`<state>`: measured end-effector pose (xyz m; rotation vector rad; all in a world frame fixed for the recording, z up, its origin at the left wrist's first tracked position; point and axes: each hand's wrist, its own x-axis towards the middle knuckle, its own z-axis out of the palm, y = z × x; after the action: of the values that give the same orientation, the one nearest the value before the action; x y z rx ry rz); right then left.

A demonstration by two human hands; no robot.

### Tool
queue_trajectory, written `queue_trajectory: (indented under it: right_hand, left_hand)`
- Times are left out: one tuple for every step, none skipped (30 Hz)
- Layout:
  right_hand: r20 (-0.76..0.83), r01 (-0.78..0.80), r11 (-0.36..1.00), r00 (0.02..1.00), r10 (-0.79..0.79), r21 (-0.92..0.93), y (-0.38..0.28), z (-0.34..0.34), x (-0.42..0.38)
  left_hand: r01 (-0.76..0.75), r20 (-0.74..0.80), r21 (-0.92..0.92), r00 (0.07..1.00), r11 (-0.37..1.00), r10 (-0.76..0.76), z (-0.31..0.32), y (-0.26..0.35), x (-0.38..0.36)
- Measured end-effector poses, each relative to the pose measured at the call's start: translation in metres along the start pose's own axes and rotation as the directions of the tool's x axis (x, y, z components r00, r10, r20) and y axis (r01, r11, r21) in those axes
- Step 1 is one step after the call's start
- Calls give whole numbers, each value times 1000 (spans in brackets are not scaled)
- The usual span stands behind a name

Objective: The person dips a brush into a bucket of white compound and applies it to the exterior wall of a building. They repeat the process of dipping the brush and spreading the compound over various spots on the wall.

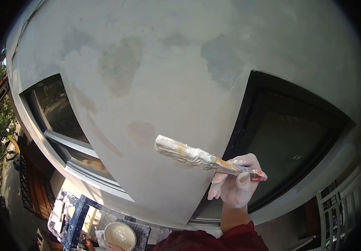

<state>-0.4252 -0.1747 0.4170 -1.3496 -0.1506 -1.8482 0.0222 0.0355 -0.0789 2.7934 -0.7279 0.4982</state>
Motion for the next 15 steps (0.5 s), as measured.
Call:
queue_trajectory:
  right_hand:
    - [8,114,991,994,-113,-67,-19,-2,12]
    - [40,265,937,964,-263,-229,-34,-1,20]
    - [72,391,828,915,-397,-401,-47,-9,29]
    - [198,468,698,878,-436,-542,-61,-5,42]
    - [278,533,511,824,-493,-674,-69,-2,51]
    - [389,577,311,776,-496,-755,-74,1,60]
    - [499,603,95,728,-469,-792,-81,4,71]
    - [613,650,-51,685,-395,-758,-90,3,82]
    - [713,714,-124,637,-293,-689,-100,6,93]
    - [761,727,-229,606,-229,-648,-105,12,102]
    - [800,735,-325,580,-155,-595,-110,18,109]
    - [798,722,-359,588,-130,-591,-112,22,112]
    - [810,726,-382,571,-130,-573,-112,26,116]
    - [810,730,-373,575,-118,-572,-115,27,115]
    - [810,736,-364,577,-104,-571,-119,29,114]
  left_hand:
    - [-57,-39,34,998,998,59,-4,2,1]
    - [-78,-140,-116,988,990,61,-18,11,4]
    - [-84,-147,-126,987,988,65,-33,19,10]
    - [-43,-108,-236,994,971,18,-50,27,16]
    - [5,-62,-337,998,941,-27,-62,31,21]
    - [127,126,-389,989,912,-84,-68,34,23]
    - [131,129,-391,988,911,-86,-59,31,19]
    - [-30,1,-283,999,959,32,-43,24,16]
    - [-183,-110,-150,980,971,168,-34,17,17]
    - [-187,-104,-147,979,971,173,-42,20,24]
    - [-109,17,-350,992,930,123,-50,22,30]
    - [-1,147,-526,985,851,92,-57,21,31]
    - [2,152,-524,984,852,91,-53,21,30]
    - [-111,48,-474,987,874,152,-49,23,28]
    - [-219,-49,-412,975,884,218,-46,24,24]
